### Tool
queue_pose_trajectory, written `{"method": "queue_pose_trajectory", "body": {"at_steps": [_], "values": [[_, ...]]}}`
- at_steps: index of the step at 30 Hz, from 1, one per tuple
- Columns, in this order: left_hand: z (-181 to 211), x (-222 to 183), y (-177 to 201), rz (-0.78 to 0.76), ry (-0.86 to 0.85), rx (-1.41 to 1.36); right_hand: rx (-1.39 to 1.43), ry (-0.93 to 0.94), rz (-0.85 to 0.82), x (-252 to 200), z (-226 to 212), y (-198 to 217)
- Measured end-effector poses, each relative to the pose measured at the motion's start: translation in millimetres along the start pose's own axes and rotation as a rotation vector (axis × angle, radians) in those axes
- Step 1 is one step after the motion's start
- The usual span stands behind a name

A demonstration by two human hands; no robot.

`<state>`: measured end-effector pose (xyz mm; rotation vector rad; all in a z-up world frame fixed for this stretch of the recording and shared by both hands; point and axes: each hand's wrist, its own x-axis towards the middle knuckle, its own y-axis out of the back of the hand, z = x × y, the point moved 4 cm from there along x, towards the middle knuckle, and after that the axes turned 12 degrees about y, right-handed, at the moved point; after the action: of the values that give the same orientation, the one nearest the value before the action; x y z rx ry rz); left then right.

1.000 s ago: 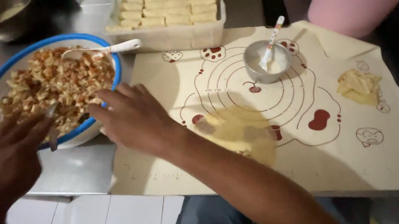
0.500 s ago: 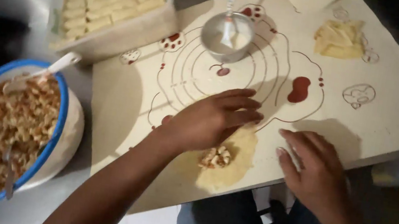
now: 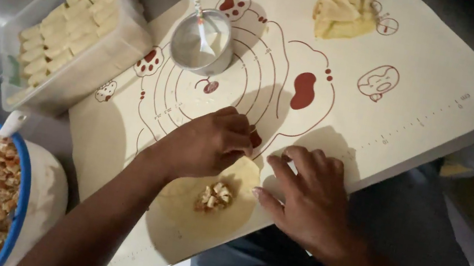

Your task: Preparing pastries by portioning filling onto wrappers and rolling them up.

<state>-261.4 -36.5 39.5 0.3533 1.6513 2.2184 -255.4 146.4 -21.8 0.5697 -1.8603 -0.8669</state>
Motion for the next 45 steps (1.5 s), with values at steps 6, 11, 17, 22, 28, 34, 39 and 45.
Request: {"method": "queue_pose_trajectory", "body": {"at_steps": [6,11,17,22,28,34,39,45], "values": [[0.3,-9.2,21.1,-0.027,0.073,-0.221,0.106,-0.088,-0.093,1.6,-7.7,-16.8],[-5.5,-29.3,36.0,0.059,0.087,-0.387,0.221,-0.144,-0.245,5.5,-19.5,-28.0],[-18.4,-59.6,40.4,0.129,-0.004,-0.397,0.375,-0.226,-0.185,2.2,-35.6,-28.6],[-39.6,-82.6,28.9,0.163,0.029,-0.419,0.325,-0.142,-0.152,5.8,-45.2,-35.5],[-53.3,-105.6,6.2,0.194,0.062,-0.401,0.276,-0.082,-0.154,4.2,-56.9,-26.7],[-39.0,-124.8,6.6,0.301,0.045,-0.284,0.283,0.172,-0.028,12.4,-76.4,16.4],[-10.1,-175.0,16.0,0.404,0.227,-0.125,0.393,0.535,-0.074,18.8,-104.8,24.7],[12.4,-192.7,-8.1,0.373,0.321,-0.259,0.132,0.698,-0.156,31.6,-125.3,6.4]]}}
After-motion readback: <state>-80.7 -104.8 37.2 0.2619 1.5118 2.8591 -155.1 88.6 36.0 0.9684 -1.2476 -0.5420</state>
